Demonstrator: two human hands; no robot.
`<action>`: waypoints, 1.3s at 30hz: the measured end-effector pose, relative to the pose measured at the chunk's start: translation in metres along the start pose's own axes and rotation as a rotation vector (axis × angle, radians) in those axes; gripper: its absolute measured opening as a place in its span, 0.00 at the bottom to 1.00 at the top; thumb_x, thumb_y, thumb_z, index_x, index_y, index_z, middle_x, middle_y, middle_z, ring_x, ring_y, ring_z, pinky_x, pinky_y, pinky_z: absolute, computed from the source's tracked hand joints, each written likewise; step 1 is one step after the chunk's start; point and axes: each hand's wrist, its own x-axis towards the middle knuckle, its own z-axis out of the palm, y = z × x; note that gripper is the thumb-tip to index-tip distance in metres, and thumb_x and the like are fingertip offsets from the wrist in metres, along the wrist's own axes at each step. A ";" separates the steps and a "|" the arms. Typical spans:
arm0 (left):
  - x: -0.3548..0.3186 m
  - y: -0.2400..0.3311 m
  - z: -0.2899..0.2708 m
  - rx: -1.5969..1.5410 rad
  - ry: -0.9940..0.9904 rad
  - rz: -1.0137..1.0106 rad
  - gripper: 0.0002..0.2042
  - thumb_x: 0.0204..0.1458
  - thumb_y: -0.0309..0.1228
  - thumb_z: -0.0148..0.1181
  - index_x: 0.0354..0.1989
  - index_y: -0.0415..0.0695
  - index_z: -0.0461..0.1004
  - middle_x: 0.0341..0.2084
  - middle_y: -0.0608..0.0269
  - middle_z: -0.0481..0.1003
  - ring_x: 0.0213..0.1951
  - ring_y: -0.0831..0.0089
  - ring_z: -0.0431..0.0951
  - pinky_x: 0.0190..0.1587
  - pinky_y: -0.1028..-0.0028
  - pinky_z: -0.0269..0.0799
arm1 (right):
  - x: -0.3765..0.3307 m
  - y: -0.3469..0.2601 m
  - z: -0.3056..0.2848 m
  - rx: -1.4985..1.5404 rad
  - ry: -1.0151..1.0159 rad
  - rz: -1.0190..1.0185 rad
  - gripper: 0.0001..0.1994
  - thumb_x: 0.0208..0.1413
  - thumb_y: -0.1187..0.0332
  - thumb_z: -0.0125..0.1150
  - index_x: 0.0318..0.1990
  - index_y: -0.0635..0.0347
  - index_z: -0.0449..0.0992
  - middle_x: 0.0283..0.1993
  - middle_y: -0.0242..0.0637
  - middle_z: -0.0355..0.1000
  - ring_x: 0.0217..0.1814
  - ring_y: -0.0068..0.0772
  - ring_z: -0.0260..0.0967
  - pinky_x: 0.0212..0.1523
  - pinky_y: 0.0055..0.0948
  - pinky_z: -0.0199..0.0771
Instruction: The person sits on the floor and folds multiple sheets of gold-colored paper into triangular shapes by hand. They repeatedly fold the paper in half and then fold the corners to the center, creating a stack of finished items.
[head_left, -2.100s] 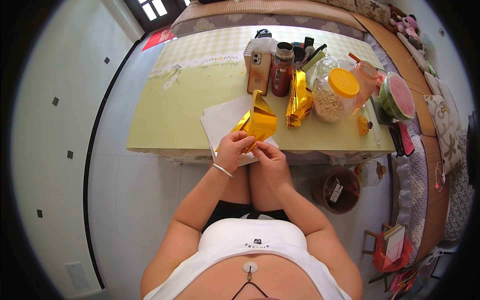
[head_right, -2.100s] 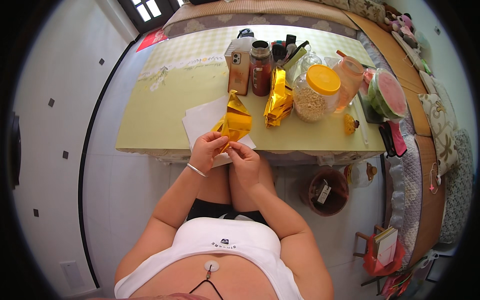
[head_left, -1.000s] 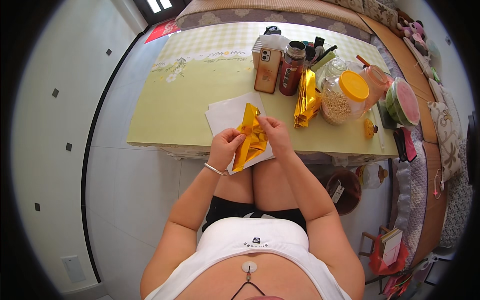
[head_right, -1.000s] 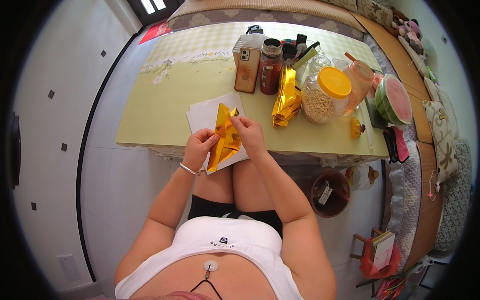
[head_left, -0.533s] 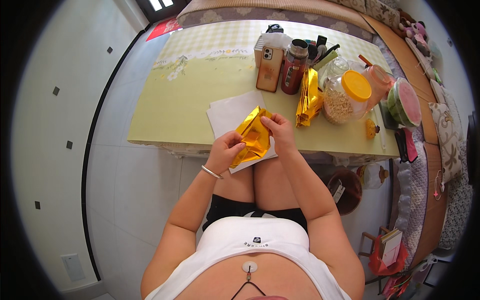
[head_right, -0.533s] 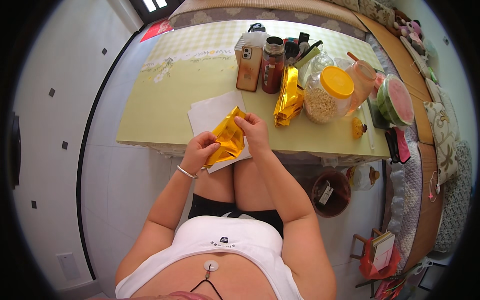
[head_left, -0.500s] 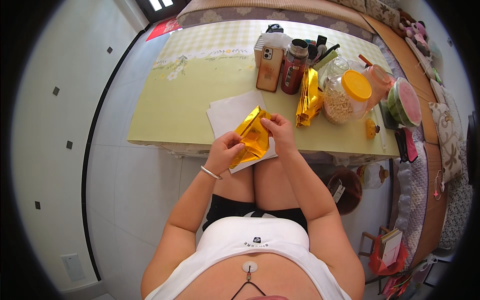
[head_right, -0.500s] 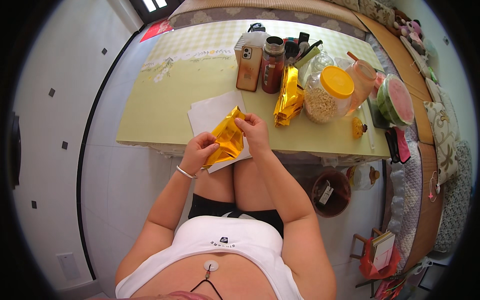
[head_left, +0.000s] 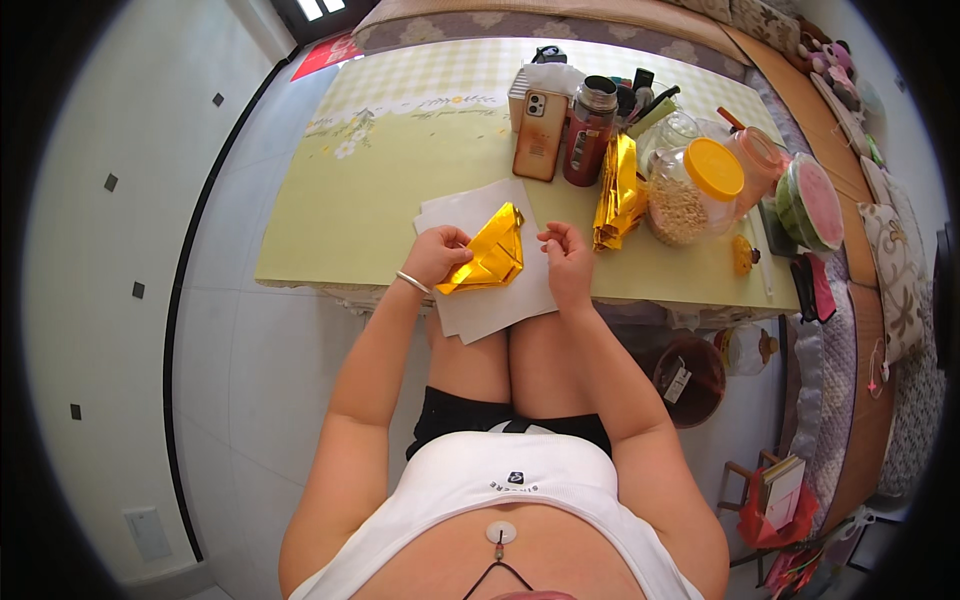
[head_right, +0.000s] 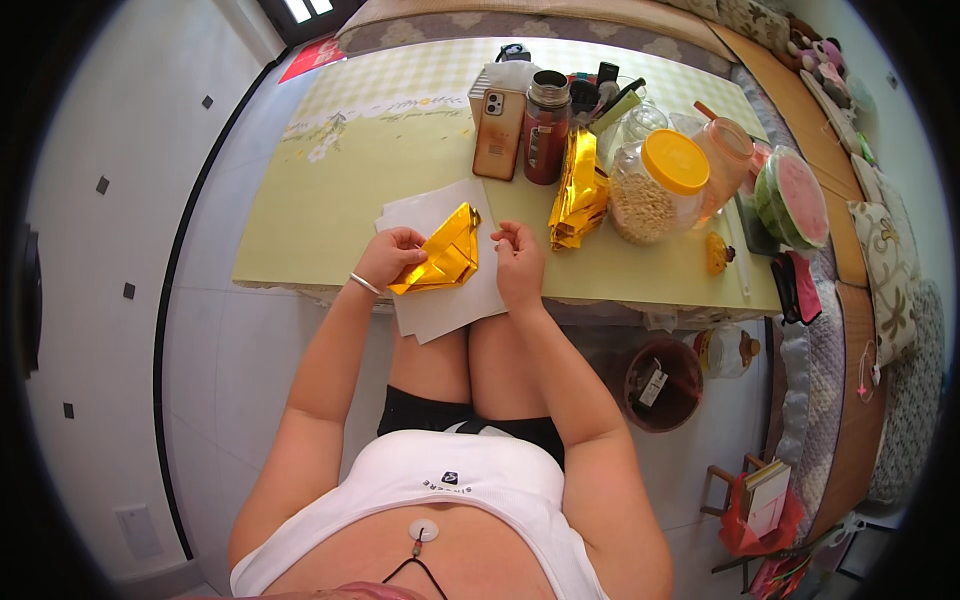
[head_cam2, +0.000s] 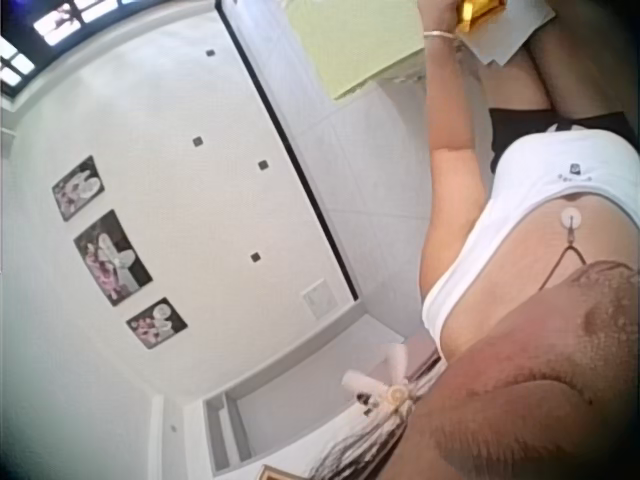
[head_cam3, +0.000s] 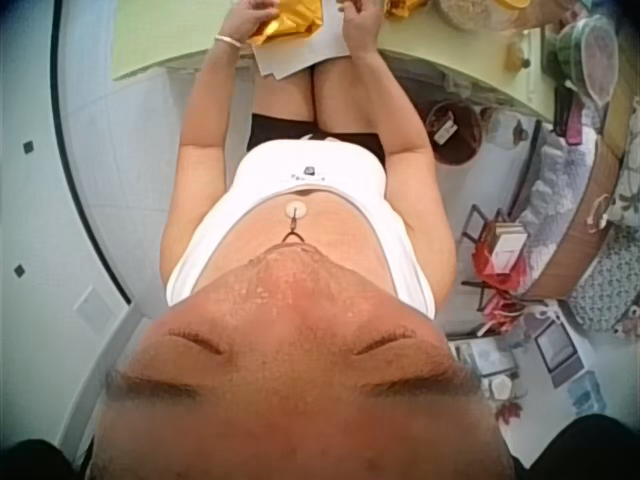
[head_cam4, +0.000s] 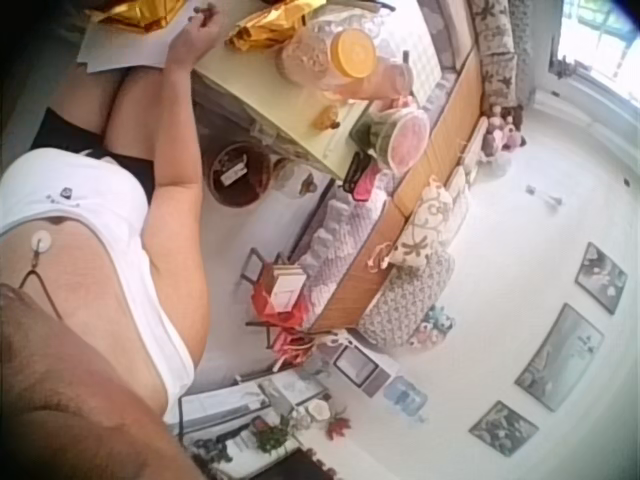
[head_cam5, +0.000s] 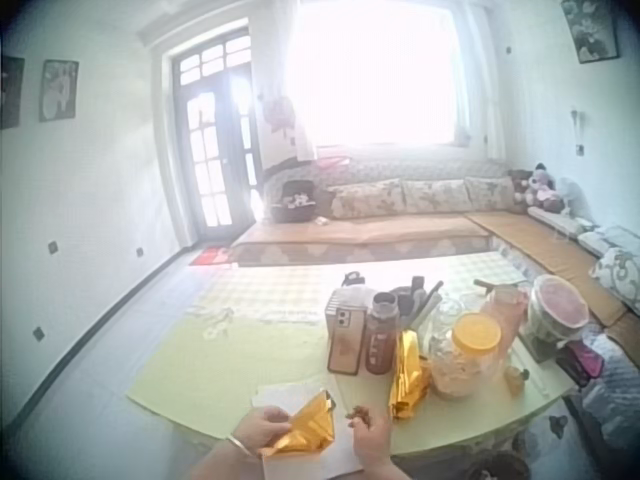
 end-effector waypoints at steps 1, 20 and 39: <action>0.002 -0.004 0.003 0.094 0.014 0.006 0.07 0.55 0.21 0.65 0.40 0.37 0.76 0.27 0.64 0.79 0.23 0.81 0.74 0.24 0.80 0.69 | -0.003 -0.002 0.000 -0.092 -0.031 -0.018 0.14 0.62 0.78 0.53 0.54 0.64 0.74 0.44 0.39 0.79 0.43 0.29 0.75 0.45 0.27 0.75; -0.001 -0.010 0.034 1.095 0.390 0.263 0.12 0.40 0.32 0.73 0.31 0.40 0.80 0.30 0.51 0.79 0.38 0.55 0.80 0.42 0.62 0.77 | -0.023 0.011 0.012 -1.164 -0.514 -0.554 0.28 0.66 0.54 0.52 0.70 0.55 0.66 0.76 0.36 0.59 0.80 0.43 0.50 0.78 0.46 0.44; 0.014 -0.011 0.012 0.828 0.360 0.001 0.15 0.35 0.35 0.76 0.29 0.38 0.81 0.24 0.51 0.82 0.27 0.63 0.83 0.34 0.67 0.80 | -0.019 0.009 0.012 -1.003 -0.548 -0.471 0.27 0.64 0.56 0.56 0.69 0.55 0.67 0.75 0.36 0.60 0.80 0.43 0.50 0.78 0.45 0.45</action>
